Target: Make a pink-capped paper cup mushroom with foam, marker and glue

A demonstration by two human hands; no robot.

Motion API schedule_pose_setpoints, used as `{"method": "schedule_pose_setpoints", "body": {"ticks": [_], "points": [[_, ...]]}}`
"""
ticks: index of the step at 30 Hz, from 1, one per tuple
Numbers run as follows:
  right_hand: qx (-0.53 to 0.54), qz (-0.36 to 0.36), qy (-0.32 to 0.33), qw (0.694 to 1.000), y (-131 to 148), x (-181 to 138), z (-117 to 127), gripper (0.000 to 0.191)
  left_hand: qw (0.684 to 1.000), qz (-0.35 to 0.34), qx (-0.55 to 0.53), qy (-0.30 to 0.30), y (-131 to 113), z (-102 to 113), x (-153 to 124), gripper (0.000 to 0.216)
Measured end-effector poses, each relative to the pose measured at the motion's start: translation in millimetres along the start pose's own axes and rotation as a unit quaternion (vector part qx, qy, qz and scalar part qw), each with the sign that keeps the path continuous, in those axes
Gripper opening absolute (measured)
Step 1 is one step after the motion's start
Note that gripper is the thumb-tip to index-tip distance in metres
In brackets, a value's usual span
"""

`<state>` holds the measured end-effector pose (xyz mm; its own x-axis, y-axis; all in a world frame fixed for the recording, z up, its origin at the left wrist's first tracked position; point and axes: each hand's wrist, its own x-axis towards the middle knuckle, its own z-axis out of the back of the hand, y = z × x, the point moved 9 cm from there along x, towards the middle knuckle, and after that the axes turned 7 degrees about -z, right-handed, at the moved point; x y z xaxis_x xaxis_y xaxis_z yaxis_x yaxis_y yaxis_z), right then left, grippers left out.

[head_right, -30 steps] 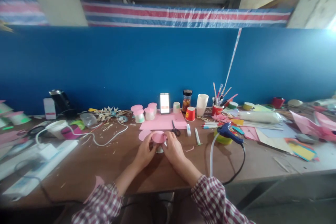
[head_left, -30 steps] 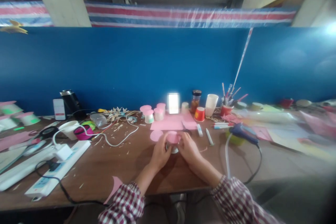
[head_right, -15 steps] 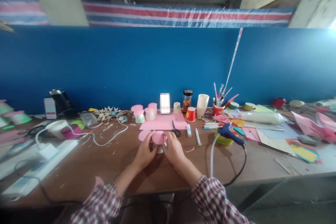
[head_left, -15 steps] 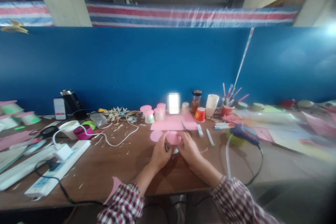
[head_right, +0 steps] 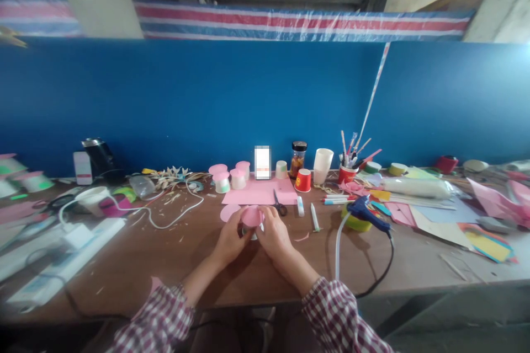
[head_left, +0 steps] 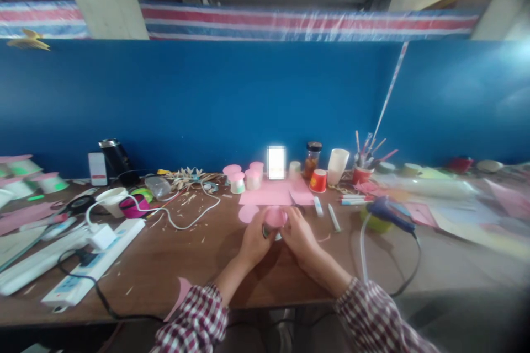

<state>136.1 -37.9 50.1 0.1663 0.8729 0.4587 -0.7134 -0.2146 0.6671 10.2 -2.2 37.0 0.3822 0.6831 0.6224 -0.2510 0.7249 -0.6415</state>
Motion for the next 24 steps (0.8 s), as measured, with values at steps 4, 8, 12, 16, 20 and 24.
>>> {"method": "schedule_pose_setpoints", "body": {"ticks": [4, 8, 12, 16, 20, 24], "points": [[0.008, -0.01, -0.01, 1.0, -3.9, -2.5, 4.3, 0.049, 1.0, -0.003, 0.016, -0.008, 3.9, 1.2, -0.2, 0.053], [0.023, -0.031, -0.005, 0.999, -13.0, -7.7, 9.1, 0.052, 1.0, -0.002, 0.026, -0.006, 7.6, -0.2, -1.6, 0.055], [0.02, -0.042, 0.001, 0.999, -17.5, -9.6, 12.4, 0.053, 1.0, 0.016, 0.023, -0.014, 10.5, -0.2, -2.7, 0.066], [-0.004, -0.017, 0.009, 1.0, -6.9, -5.8, 10.3, 0.05, 0.999, 0.029, 0.016, -0.009, 12.2, 0.2, -3.3, 0.072], [-0.018, -0.012, 0.026, 0.999, 0.4, 0.4, 1.1, 0.06, 0.999, 0.037, -0.004, 0.001, 15.0, -0.6, -3.2, 0.084], [-0.011, -0.028, 0.011, 1.0, -0.7, 6.6, -3.3, 0.062, 0.999, 0.033, -0.019, -0.01, 15.5, -1.3, -3.1, 0.082]]}}
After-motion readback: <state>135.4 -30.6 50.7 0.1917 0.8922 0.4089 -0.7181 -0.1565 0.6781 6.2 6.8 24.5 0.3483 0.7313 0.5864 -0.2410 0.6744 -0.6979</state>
